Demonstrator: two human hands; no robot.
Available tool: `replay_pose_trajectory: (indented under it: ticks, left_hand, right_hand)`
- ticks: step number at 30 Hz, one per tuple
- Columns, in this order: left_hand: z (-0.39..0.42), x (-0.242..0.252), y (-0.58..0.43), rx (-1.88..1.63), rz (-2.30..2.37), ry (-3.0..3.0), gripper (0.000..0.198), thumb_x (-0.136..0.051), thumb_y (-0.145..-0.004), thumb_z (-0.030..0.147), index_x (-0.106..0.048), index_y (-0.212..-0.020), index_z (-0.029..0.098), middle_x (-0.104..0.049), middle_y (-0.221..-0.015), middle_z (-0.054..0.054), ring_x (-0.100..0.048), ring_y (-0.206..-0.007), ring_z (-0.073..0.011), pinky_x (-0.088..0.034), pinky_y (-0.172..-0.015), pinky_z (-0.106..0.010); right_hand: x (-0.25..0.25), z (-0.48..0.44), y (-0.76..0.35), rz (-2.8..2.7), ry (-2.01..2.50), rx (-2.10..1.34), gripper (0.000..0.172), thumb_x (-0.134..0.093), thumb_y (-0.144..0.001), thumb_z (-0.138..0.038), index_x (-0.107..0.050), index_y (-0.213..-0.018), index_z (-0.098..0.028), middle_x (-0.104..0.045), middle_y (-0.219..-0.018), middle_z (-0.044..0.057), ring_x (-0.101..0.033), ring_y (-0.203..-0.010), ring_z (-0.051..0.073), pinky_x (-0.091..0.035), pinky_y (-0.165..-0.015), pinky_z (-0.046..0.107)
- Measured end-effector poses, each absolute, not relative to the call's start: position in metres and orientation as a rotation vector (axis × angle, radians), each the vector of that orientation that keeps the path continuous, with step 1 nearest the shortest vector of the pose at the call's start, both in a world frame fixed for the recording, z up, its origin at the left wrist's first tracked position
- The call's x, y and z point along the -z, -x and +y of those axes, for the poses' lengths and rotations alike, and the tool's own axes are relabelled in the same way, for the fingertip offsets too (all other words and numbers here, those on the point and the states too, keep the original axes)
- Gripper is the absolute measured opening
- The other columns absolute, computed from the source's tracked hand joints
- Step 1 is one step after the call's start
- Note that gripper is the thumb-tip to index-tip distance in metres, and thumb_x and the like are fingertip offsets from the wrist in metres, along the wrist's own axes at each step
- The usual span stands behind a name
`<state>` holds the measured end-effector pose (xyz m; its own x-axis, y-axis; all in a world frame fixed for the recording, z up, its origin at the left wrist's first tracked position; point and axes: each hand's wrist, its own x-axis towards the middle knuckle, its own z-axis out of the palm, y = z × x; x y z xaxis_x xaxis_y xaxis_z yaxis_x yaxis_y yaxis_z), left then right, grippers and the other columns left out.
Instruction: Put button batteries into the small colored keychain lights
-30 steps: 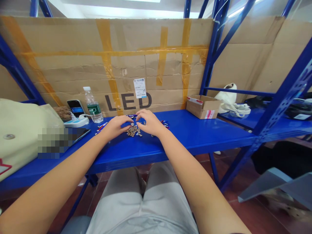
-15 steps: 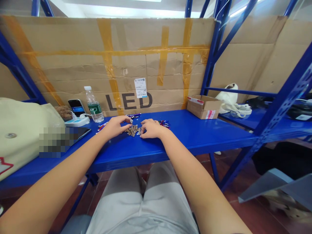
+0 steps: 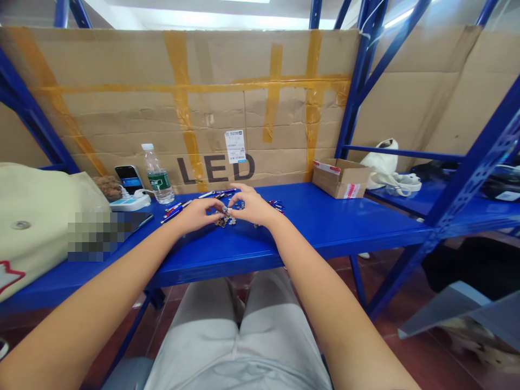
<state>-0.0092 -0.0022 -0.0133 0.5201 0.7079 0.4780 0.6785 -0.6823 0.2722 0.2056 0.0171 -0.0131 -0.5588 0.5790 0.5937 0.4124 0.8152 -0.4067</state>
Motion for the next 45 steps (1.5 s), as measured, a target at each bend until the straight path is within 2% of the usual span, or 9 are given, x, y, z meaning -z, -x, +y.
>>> replay_pose_trajectory:
  ticks: [5,10,16,23,26,30,35,40,45]
  left_hand:
    - [-0.006,0.012,0.004,-0.903,1.171,-2.698,0.019,-0.057,-0.080,0.031,-0.066,-0.091,0.019,-0.071,-0.088,-0.002,-0.065,-0.083,-0.0168,-0.050,-0.078,-0.028]
    - [-0.008,0.013,0.001,-0.934,1.154,-2.672,0.020,-0.059,-0.080,0.033,-0.066,-0.091,0.019,-0.072,-0.087,-0.002,-0.064,-0.080,-0.0169,-0.050,-0.076,-0.027]
    - [-0.004,0.013,0.005,-0.922,1.205,-2.665,0.018,-0.058,-0.080,0.031,-0.066,-0.091,0.019,-0.072,-0.087,-0.002,-0.065,-0.082,-0.0175,-0.050,-0.077,-0.029]
    - [0.001,0.012,0.013,-0.988,1.330,-2.632,0.016,-0.060,-0.078,0.028,-0.065,-0.090,0.018,-0.071,-0.086,-0.002,-0.065,-0.081,-0.0158,-0.051,-0.078,-0.028]
    - [0.001,0.012,0.014,-0.978,1.335,-2.635,0.016,-0.060,-0.078,0.028,-0.065,-0.090,0.019,-0.071,-0.086,-0.001,-0.065,-0.081,-0.0153,-0.051,-0.078,-0.027]
    - [0.000,0.012,0.013,-0.962,1.321,-2.647,0.016,-0.060,-0.078,0.027,-0.065,-0.090,0.019,-0.070,-0.087,-0.001,-0.065,-0.082,-0.0152,-0.050,-0.078,-0.026]
    - [0.000,0.011,0.012,-0.943,1.314,-2.655,0.016,-0.060,-0.078,0.027,-0.066,-0.090,0.019,-0.070,-0.086,-0.001,-0.065,-0.082,-0.0156,-0.051,-0.077,-0.027]
    - [0.000,0.012,0.012,-0.935,1.298,-2.667,0.016,-0.059,-0.077,0.025,-0.066,-0.091,0.019,-0.071,-0.087,-0.002,-0.065,-0.082,-0.0160,-0.051,-0.077,-0.027]
    - [0.001,0.013,0.012,-0.930,1.288,-2.673,0.017,-0.060,-0.077,0.025,-0.066,-0.091,0.018,-0.071,-0.087,-0.002,-0.065,-0.082,-0.0164,-0.051,-0.077,-0.027]
  right_hand:
    - [0.014,0.017,-0.202,-2.195,0.649,-0.310,0.009,-0.066,-0.075,-0.025,-0.066,-0.083,-0.021,-0.042,-0.142,0.007,-0.034,-0.135,0.022,-0.026,-0.111,0.042]
    - [0.013,0.015,-0.200,-2.201,0.633,-0.324,0.007,-0.065,-0.077,-0.024,-0.066,-0.082,-0.020,-0.045,-0.139,0.007,-0.038,-0.133,0.020,-0.027,-0.110,0.039]
    - [0.013,0.017,-0.203,-2.197,0.663,-0.280,0.012,-0.064,-0.078,-0.024,-0.067,-0.088,-0.021,-0.050,-0.132,0.008,-0.045,-0.126,0.020,-0.032,-0.107,0.040]
    - [0.013,0.024,-0.222,-2.409,1.171,-0.185,0.017,-0.078,-0.064,-0.035,-0.074,-0.079,-0.026,-0.052,-0.133,0.008,-0.038,-0.128,0.035,-0.027,-0.105,0.057]
    - [0.014,0.026,-0.225,-2.514,1.286,-0.168,0.017,-0.075,-0.067,-0.040,-0.075,-0.080,-0.029,-0.052,-0.134,0.006,-0.036,-0.129,0.037,-0.026,-0.103,0.061]
    - [0.017,0.028,-0.223,-2.611,1.283,-0.126,0.020,-0.068,-0.073,-0.043,-0.074,-0.089,-0.034,-0.048,-0.137,0.004,-0.037,-0.129,0.034,-0.028,-0.103,0.057]
    - [0.018,0.027,-0.217,-2.631,1.240,-0.087,0.016,-0.064,-0.075,-0.039,-0.074,-0.086,-0.033,-0.049,-0.137,0.001,-0.041,-0.127,0.032,-0.031,-0.103,0.051]
    - [0.019,0.024,-0.214,-2.630,1.195,-0.107,0.022,-0.065,-0.074,-0.040,-0.074,-0.093,-0.031,-0.048,-0.138,0.005,-0.040,-0.128,0.032,-0.032,-0.103,0.048]
    - [0.020,0.025,-0.212,-2.545,1.114,-0.102,0.014,-0.065,-0.075,-0.032,-0.074,-0.086,-0.028,-0.051,-0.134,0.006,-0.043,-0.126,0.030,-0.032,-0.103,0.050]
